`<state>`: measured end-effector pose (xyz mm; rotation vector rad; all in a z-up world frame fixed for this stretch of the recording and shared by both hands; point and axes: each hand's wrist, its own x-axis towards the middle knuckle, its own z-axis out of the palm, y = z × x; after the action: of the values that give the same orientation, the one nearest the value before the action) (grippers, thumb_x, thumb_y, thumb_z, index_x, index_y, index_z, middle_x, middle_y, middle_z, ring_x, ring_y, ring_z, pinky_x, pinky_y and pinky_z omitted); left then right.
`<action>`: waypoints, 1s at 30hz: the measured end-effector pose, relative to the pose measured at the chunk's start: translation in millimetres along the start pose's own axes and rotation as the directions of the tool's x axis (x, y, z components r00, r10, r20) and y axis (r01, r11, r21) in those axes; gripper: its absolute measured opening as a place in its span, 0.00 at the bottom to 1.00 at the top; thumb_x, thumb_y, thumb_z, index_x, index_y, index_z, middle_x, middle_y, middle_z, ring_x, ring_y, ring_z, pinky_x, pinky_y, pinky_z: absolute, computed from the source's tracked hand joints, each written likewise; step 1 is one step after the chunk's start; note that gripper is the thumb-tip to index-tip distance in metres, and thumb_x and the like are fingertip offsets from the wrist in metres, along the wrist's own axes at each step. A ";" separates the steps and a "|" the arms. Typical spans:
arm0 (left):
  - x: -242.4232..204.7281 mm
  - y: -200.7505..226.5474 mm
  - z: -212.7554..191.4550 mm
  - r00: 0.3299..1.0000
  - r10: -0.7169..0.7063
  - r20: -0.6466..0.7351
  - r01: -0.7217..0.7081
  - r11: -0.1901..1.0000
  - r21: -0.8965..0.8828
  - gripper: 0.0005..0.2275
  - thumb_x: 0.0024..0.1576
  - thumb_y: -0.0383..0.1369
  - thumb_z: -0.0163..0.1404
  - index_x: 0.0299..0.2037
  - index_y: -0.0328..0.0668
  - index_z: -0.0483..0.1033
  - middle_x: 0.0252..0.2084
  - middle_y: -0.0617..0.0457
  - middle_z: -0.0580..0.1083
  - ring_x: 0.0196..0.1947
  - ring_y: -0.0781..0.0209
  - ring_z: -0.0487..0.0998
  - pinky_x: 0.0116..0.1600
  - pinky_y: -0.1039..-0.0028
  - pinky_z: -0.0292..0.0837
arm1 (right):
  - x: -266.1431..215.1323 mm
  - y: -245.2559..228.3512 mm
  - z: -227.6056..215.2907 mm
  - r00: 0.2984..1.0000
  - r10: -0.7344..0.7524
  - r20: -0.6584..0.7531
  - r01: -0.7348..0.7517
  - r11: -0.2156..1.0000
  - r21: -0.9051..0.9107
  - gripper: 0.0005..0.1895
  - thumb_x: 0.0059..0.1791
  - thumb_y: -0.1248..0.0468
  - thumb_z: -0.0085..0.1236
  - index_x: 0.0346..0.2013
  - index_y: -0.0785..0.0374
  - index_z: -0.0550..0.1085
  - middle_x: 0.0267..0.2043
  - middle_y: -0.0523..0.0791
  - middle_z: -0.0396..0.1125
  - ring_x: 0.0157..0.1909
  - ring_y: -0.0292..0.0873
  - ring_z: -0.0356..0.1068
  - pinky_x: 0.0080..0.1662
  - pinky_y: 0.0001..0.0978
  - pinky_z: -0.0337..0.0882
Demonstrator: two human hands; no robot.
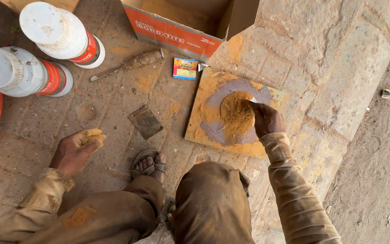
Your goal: Mixing filler paste with hardener and wood dust on a mixing board.
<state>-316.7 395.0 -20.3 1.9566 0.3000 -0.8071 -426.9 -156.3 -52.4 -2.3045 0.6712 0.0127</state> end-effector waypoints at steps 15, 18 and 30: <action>7.1 -20.0 0.7 1.000 -0.003 0.031 0.001 0.996 0.086 0.18 0.58 0.28 0.52 0.59 0.31 0.75 0.50 0.46 0.81 0.47 0.65 0.80 0.52 0.76 0.74 | 1.0 -4.9 4.6 0.937 -0.346 0.047 0.331 0.837 -0.436 0.13 0.54 0.61 0.51 0.50 0.47 0.81 0.50 0.41 0.77 0.52 0.45 0.74 0.57 0.40 0.63; 6.8 -7.9 3.8 1.000 0.003 0.018 -0.005 0.994 0.111 0.18 0.58 0.28 0.52 0.59 0.31 0.75 0.50 0.45 0.81 0.48 0.64 0.80 0.53 0.75 0.73 | -7.7 -19.8 2.0 0.908 -0.410 0.091 0.407 0.808 -0.426 0.15 0.54 0.60 0.50 0.51 0.46 0.81 0.50 0.40 0.77 0.51 0.44 0.74 0.56 0.40 0.63; -8.6 -5.2 -0.5 0.998 -0.043 -0.033 0.047 0.994 0.101 0.18 0.59 0.28 0.53 0.60 0.32 0.75 0.51 0.44 0.81 0.50 0.61 0.80 0.55 0.74 0.74 | 0.6 -7.0 18.5 0.879 -0.465 0.107 0.458 0.761 -0.459 0.13 0.54 0.59 0.51 0.49 0.49 0.81 0.52 0.39 0.77 0.54 0.43 0.73 0.58 0.39 0.61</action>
<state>-325.6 399.1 -18.1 2.0654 0.3283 -0.8358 -419.7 -140.3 -61.6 -2.8951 0.0746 -0.0789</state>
